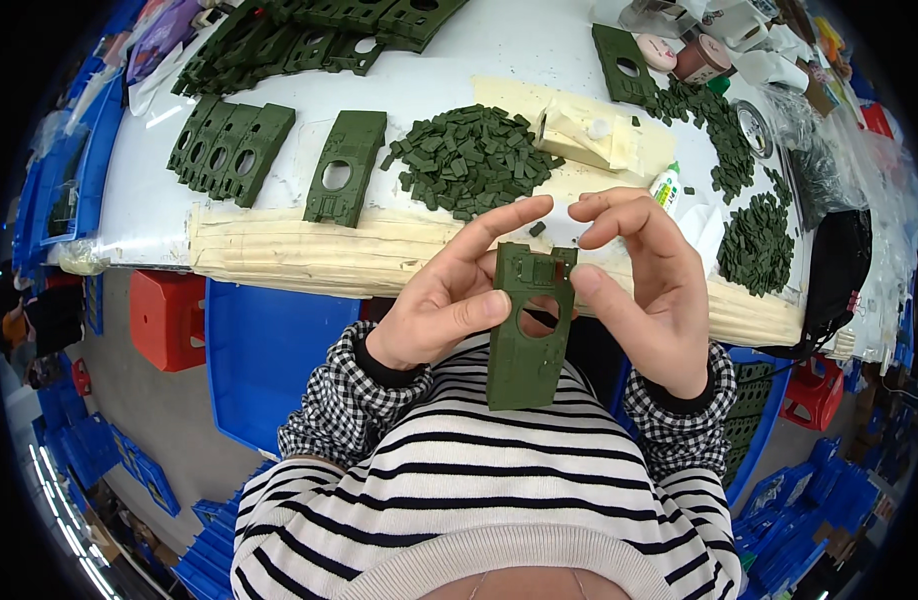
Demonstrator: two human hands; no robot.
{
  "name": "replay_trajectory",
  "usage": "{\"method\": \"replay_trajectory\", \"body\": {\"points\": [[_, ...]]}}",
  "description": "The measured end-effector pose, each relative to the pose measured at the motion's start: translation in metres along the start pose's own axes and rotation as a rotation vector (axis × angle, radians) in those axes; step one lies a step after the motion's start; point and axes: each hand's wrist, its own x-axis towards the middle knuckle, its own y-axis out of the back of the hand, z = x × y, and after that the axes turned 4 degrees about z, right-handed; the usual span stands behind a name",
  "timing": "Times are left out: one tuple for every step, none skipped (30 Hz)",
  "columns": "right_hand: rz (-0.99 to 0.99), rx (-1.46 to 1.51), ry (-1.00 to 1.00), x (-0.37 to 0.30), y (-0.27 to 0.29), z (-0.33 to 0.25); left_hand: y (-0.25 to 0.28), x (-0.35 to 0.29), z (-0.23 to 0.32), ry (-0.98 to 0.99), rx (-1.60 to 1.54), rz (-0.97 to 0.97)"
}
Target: Applying glue to green plastic toy tank parts and assembling them.
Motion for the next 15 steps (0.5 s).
{"method": "replay_trajectory", "body": {"points": [[-0.015, -0.023, 0.01, 0.001, -0.002, 0.0, 0.001, 0.0, 0.0, 0.015, -0.004, -0.003], [-0.03, -0.046, 0.02, 0.001, -0.003, 0.001, 0.001, 0.0, 0.0, 0.03, -0.008, -0.007], [-0.029, -0.038, 0.023, 0.002, -0.005, 0.002, 0.001, 0.0, 0.0, 0.031, -0.01, -0.002], [-0.028, -0.03, 0.027, 0.002, -0.007, 0.005, 0.0, -0.001, -0.001, 0.032, -0.012, 0.004], [-0.027, -0.021, 0.03, 0.002, -0.009, 0.007, -0.001, -0.001, -0.001, 0.033, -0.013, 0.009], [-0.028, -0.023, 0.029, 0.002, -0.011, 0.007, -0.001, -0.001, -0.002, 0.027, -0.006, 0.008], [-0.029, -0.024, 0.029, 0.002, -0.012, 0.007, 0.0, -0.001, -0.003, 0.022, 0.001, 0.007], [-0.031, -0.025, 0.029, 0.002, -0.012, 0.007, 0.0, -0.001, -0.004, 0.016, 0.008, 0.006], [-0.034, -0.025, 0.027, 0.001, -0.013, 0.008, 0.0, -0.001, -0.004, 0.011, 0.017, 0.01], [-0.037, -0.025, 0.026, 0.001, -0.013, 0.008, -0.001, -0.001, -0.004, 0.006, 0.026, 0.014], [-0.04, -0.026, 0.024, 0.001, -0.013, 0.008, -0.001, -0.001, -0.004, 0.002, 0.034, 0.017], [-0.043, -0.03, 0.026, 0.001, -0.013, 0.008, -0.001, -0.001, -0.004, 0.002, 0.037, 0.015], [-0.045, -0.035, 0.027, 0.001, -0.013, 0.008, 0.0, -0.001, -0.004, 0.002, 0.04, 0.013], [-0.047, -0.04, 0.028, 0.001, -0.013, 0.008, 0.0, -0.001, -0.004, 0.003, 0.043, 0.011], [-0.057, -0.019, 0.032, 0.0, -0.012, 0.009, 0.0, 0.0, -0.004, 0.005, 0.052, 0.002]]}}
